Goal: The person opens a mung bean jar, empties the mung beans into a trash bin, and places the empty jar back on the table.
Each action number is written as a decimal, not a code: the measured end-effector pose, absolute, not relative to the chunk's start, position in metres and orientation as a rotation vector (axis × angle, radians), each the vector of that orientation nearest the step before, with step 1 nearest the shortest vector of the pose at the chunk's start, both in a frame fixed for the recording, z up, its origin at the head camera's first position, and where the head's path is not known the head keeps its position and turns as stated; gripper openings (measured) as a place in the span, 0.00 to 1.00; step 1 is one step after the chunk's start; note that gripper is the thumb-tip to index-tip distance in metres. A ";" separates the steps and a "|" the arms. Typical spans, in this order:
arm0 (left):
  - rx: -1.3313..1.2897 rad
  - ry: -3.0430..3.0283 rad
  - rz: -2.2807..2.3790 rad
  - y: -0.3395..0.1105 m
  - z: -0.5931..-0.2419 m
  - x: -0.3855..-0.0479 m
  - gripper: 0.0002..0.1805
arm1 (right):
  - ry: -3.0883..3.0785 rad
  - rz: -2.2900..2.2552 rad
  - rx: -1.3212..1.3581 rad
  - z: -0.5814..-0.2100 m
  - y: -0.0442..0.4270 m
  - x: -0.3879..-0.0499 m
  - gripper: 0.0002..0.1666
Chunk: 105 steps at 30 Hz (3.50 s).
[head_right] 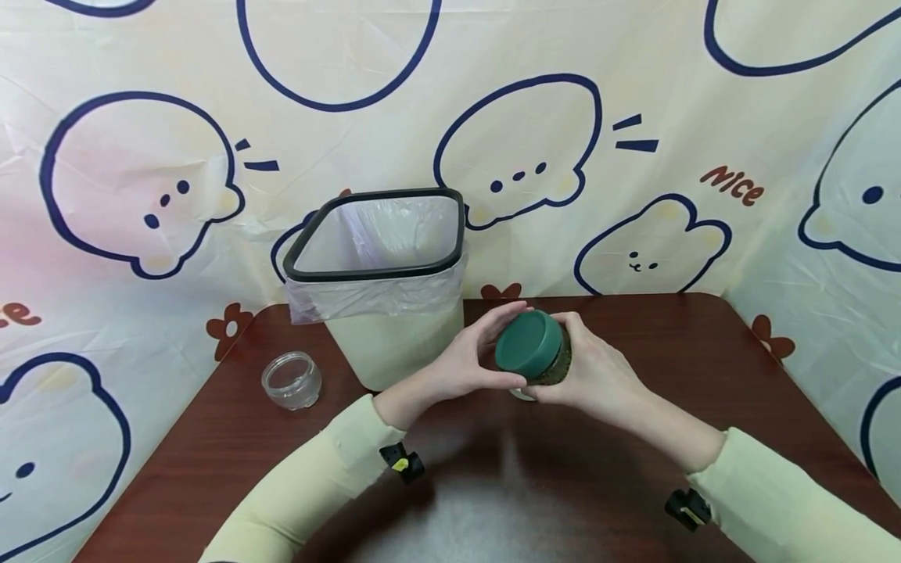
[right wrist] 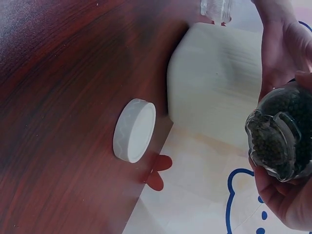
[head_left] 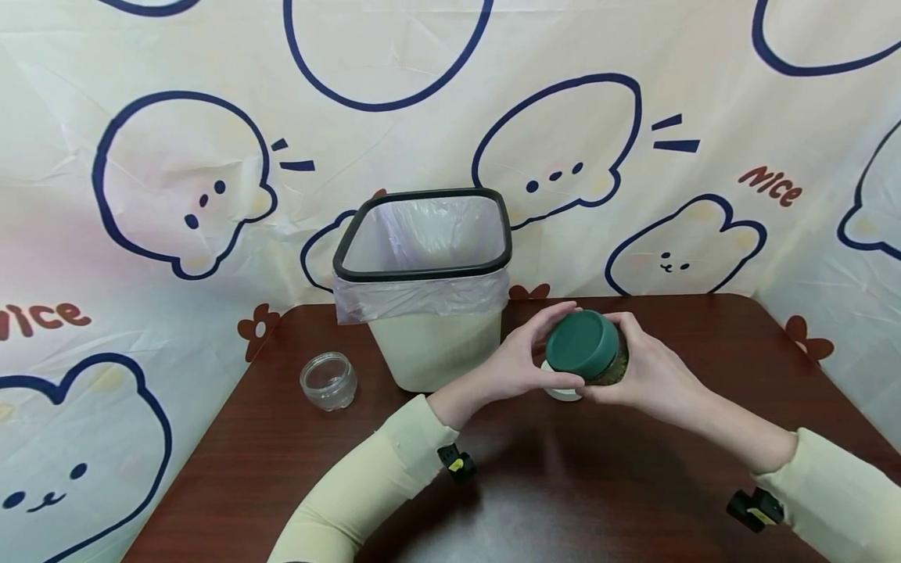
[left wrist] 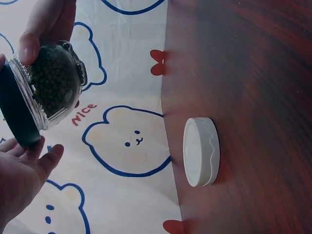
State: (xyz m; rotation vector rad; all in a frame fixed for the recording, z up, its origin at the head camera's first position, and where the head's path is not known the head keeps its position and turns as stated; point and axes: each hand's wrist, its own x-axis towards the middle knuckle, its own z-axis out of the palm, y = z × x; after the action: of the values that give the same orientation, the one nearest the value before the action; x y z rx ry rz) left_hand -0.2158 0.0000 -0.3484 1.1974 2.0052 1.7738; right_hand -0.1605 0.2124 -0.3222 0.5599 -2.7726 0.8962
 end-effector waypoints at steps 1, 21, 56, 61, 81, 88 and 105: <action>1.191 2.008 1.773 0.000 -0.349 -0.216 0.47 | -2.773 0.899 0.561 -0.323 0.212 -0.161 0.53; 0.989 2.219 1.770 0.004 -0.346 -0.207 0.42 | -2.791 0.883 0.525 -0.322 0.211 -0.159 0.51; 1.027 2.331 1.681 -0.038 -0.364 -0.193 0.43 | -2.811 0.895 0.446 -0.325 0.219 -0.156 0.56; 1.061 2.369 1.561 -0.051 -0.375 -0.188 0.45 | -2.810 0.892 0.441 -0.326 0.219 -0.156 0.56; 1.212 2.664 0.746 -0.080 -0.406 -0.180 0.47 | -2.810 0.886 0.417 -0.325 0.218 -0.158 0.56; 1.208 2.677 0.659 -0.079 -0.414 -0.180 0.47 | -2.811 0.883 0.418 -0.325 0.218 -0.157 0.56; 1.204 2.650 0.561 -0.080 -0.423 -0.182 0.49 | -2.804 0.889 0.429 -0.324 0.220 -0.158 0.56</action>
State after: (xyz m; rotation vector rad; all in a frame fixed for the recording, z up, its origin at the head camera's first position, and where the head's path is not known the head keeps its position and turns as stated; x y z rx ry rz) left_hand -0.1824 -0.0803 -0.4234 1.2045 2.6502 0.5612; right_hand -0.1576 0.2197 -0.3242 0.4295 -2.8043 0.8894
